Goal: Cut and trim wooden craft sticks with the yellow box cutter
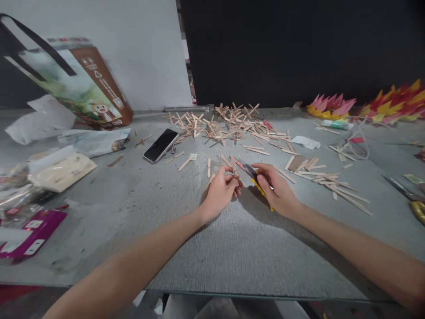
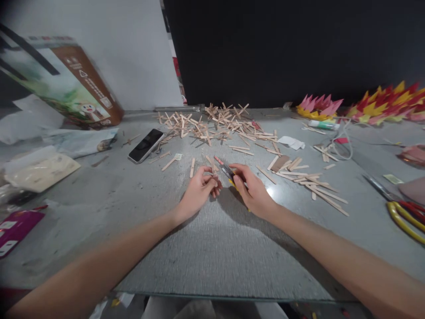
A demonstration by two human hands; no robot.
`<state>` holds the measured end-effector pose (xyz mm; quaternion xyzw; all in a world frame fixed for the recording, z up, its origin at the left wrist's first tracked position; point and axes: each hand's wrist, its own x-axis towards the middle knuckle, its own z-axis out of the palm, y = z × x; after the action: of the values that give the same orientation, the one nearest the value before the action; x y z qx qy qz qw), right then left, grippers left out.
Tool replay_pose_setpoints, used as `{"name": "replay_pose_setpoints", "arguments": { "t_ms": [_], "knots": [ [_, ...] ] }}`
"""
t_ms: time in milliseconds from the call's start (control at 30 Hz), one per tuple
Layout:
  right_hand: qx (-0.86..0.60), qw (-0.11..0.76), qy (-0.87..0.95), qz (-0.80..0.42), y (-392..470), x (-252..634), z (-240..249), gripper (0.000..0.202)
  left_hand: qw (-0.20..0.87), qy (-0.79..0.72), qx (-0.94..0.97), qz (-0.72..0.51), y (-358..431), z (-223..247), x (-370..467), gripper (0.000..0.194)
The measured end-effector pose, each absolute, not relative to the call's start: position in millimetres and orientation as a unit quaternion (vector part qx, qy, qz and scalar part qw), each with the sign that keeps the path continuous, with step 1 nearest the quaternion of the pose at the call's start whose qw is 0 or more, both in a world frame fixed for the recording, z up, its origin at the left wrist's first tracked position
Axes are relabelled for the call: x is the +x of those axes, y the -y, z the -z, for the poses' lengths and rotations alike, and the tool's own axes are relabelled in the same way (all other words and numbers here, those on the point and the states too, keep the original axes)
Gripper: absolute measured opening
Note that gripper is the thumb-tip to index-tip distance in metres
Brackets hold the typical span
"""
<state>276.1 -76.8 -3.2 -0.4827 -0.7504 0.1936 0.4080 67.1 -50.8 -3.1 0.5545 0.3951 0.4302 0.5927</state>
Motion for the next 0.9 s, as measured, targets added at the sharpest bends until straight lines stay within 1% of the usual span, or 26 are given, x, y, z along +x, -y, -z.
{"name": "replay_pose_setpoints", "arguments": {
  "t_ms": [167, 267, 533, 700, 900],
  "knots": [
    [-0.466, 0.382, 0.770, -0.208, 79.2, 275.2, -0.9, 0.034, 0.588, -0.391, 0.560, -0.434, 50.3, 4.8, 66.8, 0.023],
    [-0.461, 0.366, 0.779, -0.215, 80.3, 275.0, -3.0, 0.037, 0.589, -0.388, 0.561, -0.433, 50.2, 5.2, 66.4, 0.023],
    [-0.432, 0.373, 0.780, -0.256, 82.4, 274.0, -4.0, 0.046, 0.591, -0.389, 0.560, -0.431, 50.5, 5.9, 65.5, 0.021],
    [-0.418, 0.377, 0.801, -0.204, 79.9, 272.8, -2.7, 0.040, 0.574, -0.387, 0.581, -0.428, 50.2, 6.5, 64.7, 0.024],
    [-0.425, 0.417, 0.786, -0.165, 79.0, 271.4, -4.7, 0.039, 0.580, -0.380, 0.583, -0.423, 51.6, 3.6, 64.3, 0.031]
  ]
}}
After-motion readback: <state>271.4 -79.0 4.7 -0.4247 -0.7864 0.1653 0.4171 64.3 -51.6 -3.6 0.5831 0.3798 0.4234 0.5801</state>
